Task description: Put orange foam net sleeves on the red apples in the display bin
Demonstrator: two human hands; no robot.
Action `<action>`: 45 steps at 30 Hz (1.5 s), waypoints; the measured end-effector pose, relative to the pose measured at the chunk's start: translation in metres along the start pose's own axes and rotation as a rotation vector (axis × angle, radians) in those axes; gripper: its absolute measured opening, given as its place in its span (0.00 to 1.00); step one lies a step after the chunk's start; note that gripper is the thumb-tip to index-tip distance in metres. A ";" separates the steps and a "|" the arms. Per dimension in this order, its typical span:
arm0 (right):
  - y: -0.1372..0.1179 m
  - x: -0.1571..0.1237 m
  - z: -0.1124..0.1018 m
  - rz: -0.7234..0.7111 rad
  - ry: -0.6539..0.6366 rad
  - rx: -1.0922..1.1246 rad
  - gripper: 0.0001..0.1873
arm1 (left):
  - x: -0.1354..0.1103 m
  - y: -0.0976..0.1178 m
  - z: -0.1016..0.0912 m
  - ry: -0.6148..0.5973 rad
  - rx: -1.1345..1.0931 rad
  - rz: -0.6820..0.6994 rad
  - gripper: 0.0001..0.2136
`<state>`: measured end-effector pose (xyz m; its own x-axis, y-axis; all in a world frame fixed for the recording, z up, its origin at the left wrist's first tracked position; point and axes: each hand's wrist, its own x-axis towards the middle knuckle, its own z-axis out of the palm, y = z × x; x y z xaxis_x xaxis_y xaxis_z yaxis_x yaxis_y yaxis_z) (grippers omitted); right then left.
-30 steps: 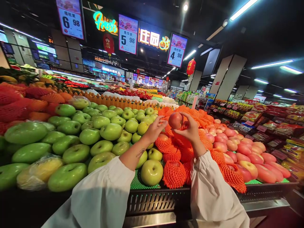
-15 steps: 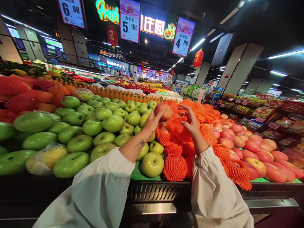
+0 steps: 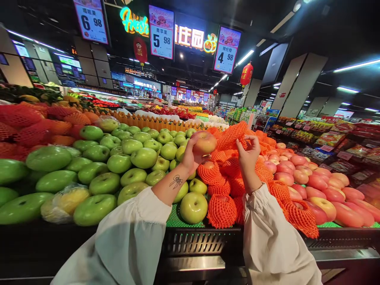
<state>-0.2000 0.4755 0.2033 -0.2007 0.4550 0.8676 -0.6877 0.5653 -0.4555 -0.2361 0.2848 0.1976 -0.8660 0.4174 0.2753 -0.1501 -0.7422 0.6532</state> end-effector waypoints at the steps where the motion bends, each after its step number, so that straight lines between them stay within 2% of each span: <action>1: 0.001 0.000 0.000 0.007 0.012 0.000 0.13 | -0.001 0.000 0.001 -0.017 0.001 -0.015 0.24; 5: 0.009 0.002 -0.003 0.043 0.017 0.001 0.15 | -0.005 0.000 0.003 -0.088 0.017 -0.058 0.26; 7: 0.010 0.001 -0.002 0.072 -0.093 0.045 0.18 | -0.006 -0.001 0.004 -0.093 0.013 -0.044 0.25; 11: 0.002 -0.006 0.004 0.126 -0.420 0.169 0.21 | -0.005 -0.002 0.005 -0.031 -0.003 -0.026 0.22; 14: -0.003 -0.010 0.007 0.196 -0.530 0.217 0.19 | -0.003 -0.003 0.005 0.039 -0.012 -0.009 0.22; 18: 0.001 -0.006 0.006 0.293 -0.371 0.206 0.22 | 0.001 -0.005 0.002 0.090 0.032 0.039 0.22; 21: 0.005 -0.001 0.003 0.311 -0.274 0.178 0.24 | 0.004 -0.007 -0.001 0.102 0.081 0.045 0.19; 26: 0.004 -0.001 0.001 0.253 -0.297 0.024 0.20 | 0.004 -0.008 0.000 0.076 0.087 0.097 0.15; 29: 0.004 -0.003 0.002 0.243 -0.321 -0.071 0.22 | 0.003 -0.009 0.001 0.034 0.077 0.145 0.15; 32: 0.007 -0.004 0.002 0.279 -0.304 -0.106 0.25 | 0.002 -0.011 0.000 0.008 0.083 0.122 0.17; 35: 0.010 -0.003 0.002 0.287 -0.214 -0.065 0.24 | 0.001 -0.013 -0.003 -0.005 0.097 0.086 0.19; 37: 0.012 0.000 0.001 0.257 -0.107 -0.034 0.23 | 0.001 -0.014 -0.004 -0.009 0.102 0.079 0.19; 40: 0.016 0.006 -0.003 0.233 0.014 0.049 0.19 | 0.001 -0.012 -0.003 0.042 0.142 0.048 0.19; 43: 0.014 0.006 -0.012 0.322 -0.084 0.181 0.16 | 0.002 -0.009 -0.002 0.095 0.187 0.004 0.21; 45: 0.006 0.000 -0.015 0.386 -0.268 0.218 0.14 | 0.003 -0.006 -0.001 0.115 0.192 0.022 0.22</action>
<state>-0.1935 0.4895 0.1977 -0.6207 0.3936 0.6781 -0.6520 0.2213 -0.7252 -0.2383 0.2902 0.1937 -0.9184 0.3318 0.2156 -0.0469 -0.6322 0.7734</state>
